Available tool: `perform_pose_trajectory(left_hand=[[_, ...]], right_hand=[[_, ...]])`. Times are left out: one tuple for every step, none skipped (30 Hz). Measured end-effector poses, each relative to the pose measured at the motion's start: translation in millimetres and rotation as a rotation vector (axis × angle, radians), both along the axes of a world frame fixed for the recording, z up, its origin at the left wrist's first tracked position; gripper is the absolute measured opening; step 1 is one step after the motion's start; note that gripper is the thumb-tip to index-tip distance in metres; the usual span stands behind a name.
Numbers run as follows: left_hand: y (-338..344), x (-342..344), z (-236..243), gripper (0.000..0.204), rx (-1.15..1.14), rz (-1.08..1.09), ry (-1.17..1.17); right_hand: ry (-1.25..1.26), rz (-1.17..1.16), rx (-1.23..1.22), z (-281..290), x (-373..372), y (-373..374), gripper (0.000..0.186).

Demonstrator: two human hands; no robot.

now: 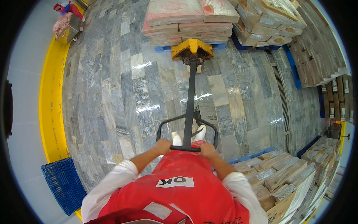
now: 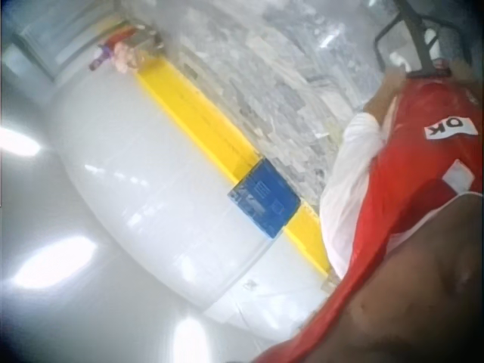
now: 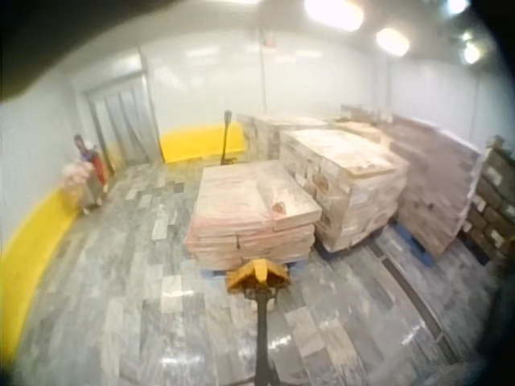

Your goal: The person walks through a meat processing facility, then uses a manual pallet jack to lift and move a pallet of shrink-wrapped boxes across the floor. They maneuver the loaded pallet jack through aisles and position it among other stacked pallets.

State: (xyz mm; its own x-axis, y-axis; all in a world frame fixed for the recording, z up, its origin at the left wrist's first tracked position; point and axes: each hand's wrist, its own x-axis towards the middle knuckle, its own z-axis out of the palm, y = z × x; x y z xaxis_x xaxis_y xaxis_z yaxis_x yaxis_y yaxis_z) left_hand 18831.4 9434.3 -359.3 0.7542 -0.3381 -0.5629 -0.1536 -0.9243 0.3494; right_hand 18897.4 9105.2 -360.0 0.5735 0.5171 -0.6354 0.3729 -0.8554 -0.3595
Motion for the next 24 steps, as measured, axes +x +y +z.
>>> perform_pose_trajectory(left_hand=[[8.0, 23.8, 43.6, 0.033, -0.045, 0.059, -0.040], [21.3, 60.1, 104.6, 0.035, -0.087, 0.113, -0.089], [36.9, 86.2, 136.1, 0.035, -0.143, 0.061, -0.202], [48.6, 110.9, 166.1, 0.035, -0.196, 0.020, -0.308], [52.5, 150.9, 212.1, 0.035, -0.191, 0.020, -0.380], [49.8, 190.4, 252.8, 0.033, -0.098, 0.092, -0.464], [49.9, 228.8, 278.9, 0.032, -0.087, 0.142, -0.580], [48.4, 266.2, 310.1, 0.033, 0.003, 0.154, -0.598], [51.9, 295.0, 334.3, 0.032, -0.073, 0.171, -0.702], [60.4, 319.3, 344.8, 0.033, -0.130, 0.142, -0.813], [69.2, 338.7, 352.1, 0.033, -0.187, 0.112, -0.918], [76.2, 359.7, 361.2, 0.037, -0.117, 0.102, -0.855], [78.5, 372.5, 367.9, 0.045, -0.051, 0.087, -0.783], [76.8, 374.3, 370.6, 0.043, -0.065, 0.101, -0.796], [75.1, 375.8, 374.7, 0.042, -0.078, 0.115, -0.813], [75.1, 374.4, 374.9, 0.040, -0.087, 0.132, -0.822], [71.3, 367.8, 370.2, 0.039, -0.067, 0.141, -0.798], [64.6, 351.4, 362.6, 0.038, -0.046, 0.149, -0.776], [56.8, 331.6, 353.5, 0.036, -0.027, 0.154, -0.752], [49.8, 304.9, 335.5, 0.033, -0.079, 0.170, -0.752], [41.5, 275.9, 311.1, 0.031, -0.136, 0.175, -0.751], [30.6, 243.0, 295.2, 0.030, -0.074, 0.155, -0.696], [28.1, 206.9, 268.3, 0.033, -0.168, 0.045, -0.796], [23.0, 167.0, 241.5, 0.033, -0.147, 0.042, -0.707]], right_hand=[[-0.067, -0.005, 0.058, 37.1, 12.8, -1.3, 0.031], [-0.147, -0.012, 0.121, 93.3, 35.2, -1.5, 0.031], [-0.229, 0.006, 0.181, 147.6, 63.9, -0.5, 0.031], [-0.284, -0.002, 0.143, 194.6, 101.5, 7.5, 0.031], [-0.331, -0.018, 0.103, 236.8, 141.4, 17.6, 0.030], [-0.512, -0.042, 0.146, 268.7, 177.8, 25.6, 0.028], [-0.610, -0.086, 0.205, 294.9, 216.6, 33.0, 0.025], [-0.664, -0.099, 0.137, 318.7, 252.7, 39.9, 0.025], [-0.740, -0.094, 0.146, 345.6, 280.7, 47.2, 0.024], [-0.771, -0.078, 0.161, 368.6, 301.8, 55.8, 0.024], [-0.797, -0.061, 0.175, 382.2, 319.3, 62.8, 0.023], [-0.816, -0.058, 0.213, 383.8, 339.3, 63.5, 0.023], [-0.828, -0.062, 0.248, 380.4, 351.7, 61.1, 0.022], [-0.842, -0.064, 0.224, 382.0, 353.8, 63.1, 0.023], [-0.860, -0.066, 0.202, 388.1, 355.8, 62.9, 0.023], [-0.869, -0.066, 0.184, 388.4, 354.8, 64.7, 0.024], [-0.863, -0.049, 0.197, 379.0, 350.6, 61.6, 0.023], [-0.859, -0.033, 0.212, 369.1, 338.0, 54.1, 0.023], [-0.852, -0.019, 0.225, 358.0, 321.3, 45.0, 0.022], [-0.823, -0.032, 0.269, 342.9, 296.3, 35.2, 0.020], [-0.796, -0.056, 0.308, 322.2, 264.3, 23.3, 0.019], [-0.793, -0.045, 0.351, 301.4, 231.6, 12.6, 0.017], [-0.809, -0.014, 0.388, 274.6, 195.0, -0.5, 0.020], [-0.774, 0.018, 0.430, 250.5, 160.1, -7.1, 0.023]])
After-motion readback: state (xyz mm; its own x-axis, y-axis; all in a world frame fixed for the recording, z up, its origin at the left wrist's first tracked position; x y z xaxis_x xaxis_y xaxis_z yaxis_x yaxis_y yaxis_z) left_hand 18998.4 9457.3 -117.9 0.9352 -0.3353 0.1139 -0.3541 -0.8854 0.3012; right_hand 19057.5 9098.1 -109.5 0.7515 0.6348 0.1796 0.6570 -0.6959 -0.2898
